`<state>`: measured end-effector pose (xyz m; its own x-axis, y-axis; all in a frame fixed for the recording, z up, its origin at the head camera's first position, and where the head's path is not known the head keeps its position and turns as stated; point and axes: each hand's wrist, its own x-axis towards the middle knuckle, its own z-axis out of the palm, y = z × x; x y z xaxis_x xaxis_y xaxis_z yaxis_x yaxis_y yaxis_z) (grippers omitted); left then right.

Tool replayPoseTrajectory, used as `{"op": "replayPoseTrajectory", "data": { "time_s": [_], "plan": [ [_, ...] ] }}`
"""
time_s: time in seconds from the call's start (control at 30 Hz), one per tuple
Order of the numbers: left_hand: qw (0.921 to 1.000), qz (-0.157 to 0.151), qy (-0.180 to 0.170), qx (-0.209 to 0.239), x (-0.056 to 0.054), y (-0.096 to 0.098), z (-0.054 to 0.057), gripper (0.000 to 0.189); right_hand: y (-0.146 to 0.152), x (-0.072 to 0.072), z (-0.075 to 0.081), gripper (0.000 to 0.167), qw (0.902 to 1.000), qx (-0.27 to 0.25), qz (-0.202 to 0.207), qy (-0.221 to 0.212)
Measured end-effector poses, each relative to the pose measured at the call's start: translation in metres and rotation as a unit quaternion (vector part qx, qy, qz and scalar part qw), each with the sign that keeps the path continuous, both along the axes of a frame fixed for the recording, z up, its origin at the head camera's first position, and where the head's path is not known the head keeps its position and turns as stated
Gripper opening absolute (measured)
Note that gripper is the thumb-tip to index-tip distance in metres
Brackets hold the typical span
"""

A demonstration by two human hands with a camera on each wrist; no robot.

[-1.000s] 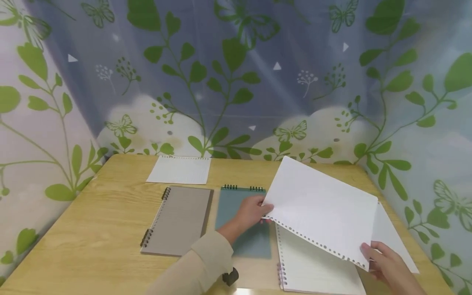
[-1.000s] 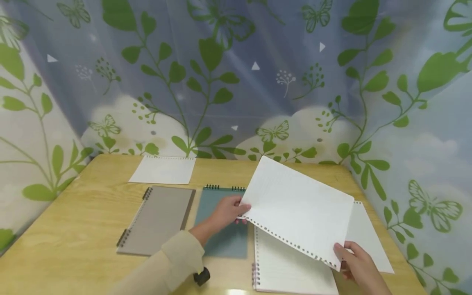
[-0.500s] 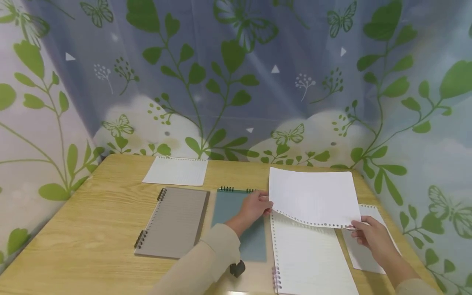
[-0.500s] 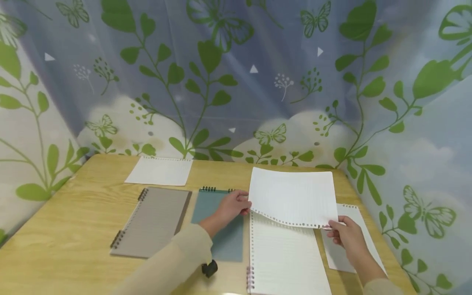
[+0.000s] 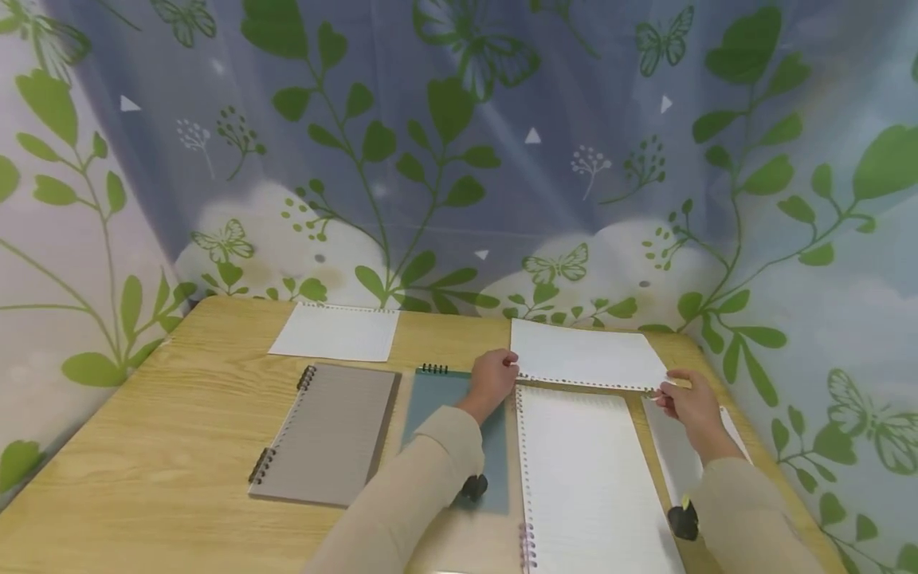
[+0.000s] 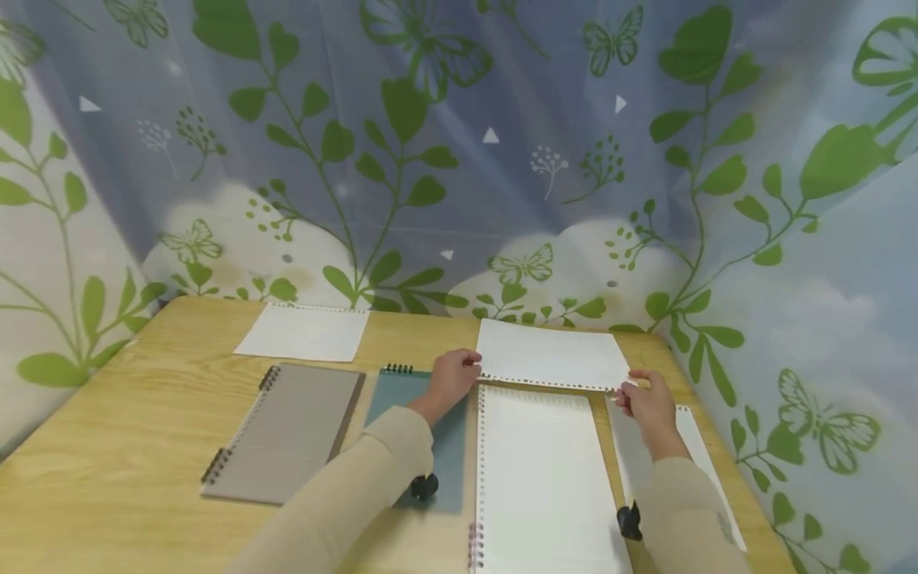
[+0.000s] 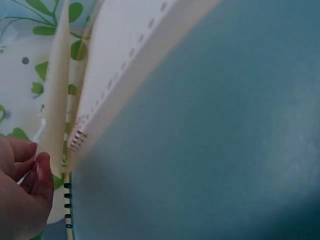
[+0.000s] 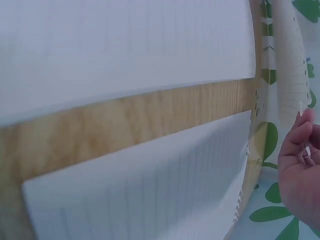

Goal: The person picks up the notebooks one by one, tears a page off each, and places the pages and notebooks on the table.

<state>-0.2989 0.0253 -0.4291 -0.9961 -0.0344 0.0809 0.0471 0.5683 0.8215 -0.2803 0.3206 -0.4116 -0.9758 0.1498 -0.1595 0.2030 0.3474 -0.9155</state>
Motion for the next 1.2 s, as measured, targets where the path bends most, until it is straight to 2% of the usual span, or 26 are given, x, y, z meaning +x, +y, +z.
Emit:
{"op": "replayPoseTrajectory", "data": {
  "time_s": [0.07,0.13,0.23,0.27,0.33,0.43,0.5,0.6,0.67,0.77,0.83,0.9,0.97,1.03,1.2],
  "plan": [
    [0.999,-0.005,0.006,-0.045,-0.002,0.0,-0.005,0.023,-0.002,-0.003,-0.002,0.04,0.9999,-0.011,0.012,0.0],
    [0.9937,-0.011,0.007,-0.111,-0.003,-0.001,-0.009,0.029,-0.003,-0.005,-0.004,0.041,0.9988,-0.016,0.044,-0.012],
    [0.9748,-0.032,-0.002,-0.221,-0.003,-0.001,-0.012,0.037,-0.002,-0.005,-0.009,0.053,0.9934,0.003,0.103,-0.05],
    [0.9696,-0.042,-0.009,-0.241,-0.002,-0.001,-0.011,0.039,-0.001,-0.004,-0.009,0.056,0.9907,0.014,0.121,-0.061],
    [0.9607,-0.061,-0.037,-0.268,0.001,0.0,-0.008,0.044,0.0,-0.003,-0.01,0.061,0.9845,0.046,0.149,-0.08],
    [0.9525,-0.08,-0.054,-0.289,0.006,0.0,-0.006,0.049,0.0,-0.003,-0.008,0.064,0.9801,0.062,0.161,-0.097],
    [0.9479,-0.09,-0.055,-0.301,0.009,0.001,-0.005,0.052,0.0,-0.004,-0.008,0.065,0.9792,0.066,0.163,-0.101],
    [0.9351,-0.106,-0.035,-0.336,0.02,0.002,-0.004,0.054,0.0,-0.005,-0.008,0.067,0.9769,0.082,0.165,-0.108],
    [0.9161,-0.129,-0.006,-0.38,0.032,0.004,-0.002,0.054,0.0,-0.004,-0.009,0.068,0.9753,0.086,0.169,-0.114],
    [0.8728,-0.203,0.023,-0.443,0.063,0.005,0.003,0.057,0.0,0.0,-0.01,0.069,0.9736,0.089,0.174,-0.118],
    [0.8481,-0.266,0.018,-0.458,0.084,0.004,0.004,0.061,0.0,0.002,-0.01,0.068,0.973,0.087,0.177,-0.12],
    [0.8362,-0.315,-0.01,-0.449,0.103,0.001,0.004,0.067,0.0,0.003,-0.009,0.069,0.9736,0.092,0.173,-0.117],
    [0.8349,-0.338,-0.032,-0.433,0.114,-0.002,0.003,0.071,0.0,0.003,-0.008,0.069,0.9732,0.1,0.171,-0.117],
    [0.8357,-0.346,-0.039,-0.425,0.12,-0.005,0.002,0.072,0.0,0.002,-0.008,0.069,0.9733,0.103,0.168,-0.117],
    [0.8397,-0.359,-0.046,-0.405,0.122,-0.011,-0.002,0.073,-0.001,0.0,-0.009,0.069,0.9724,0.106,0.17,-0.119]
  ]
}}
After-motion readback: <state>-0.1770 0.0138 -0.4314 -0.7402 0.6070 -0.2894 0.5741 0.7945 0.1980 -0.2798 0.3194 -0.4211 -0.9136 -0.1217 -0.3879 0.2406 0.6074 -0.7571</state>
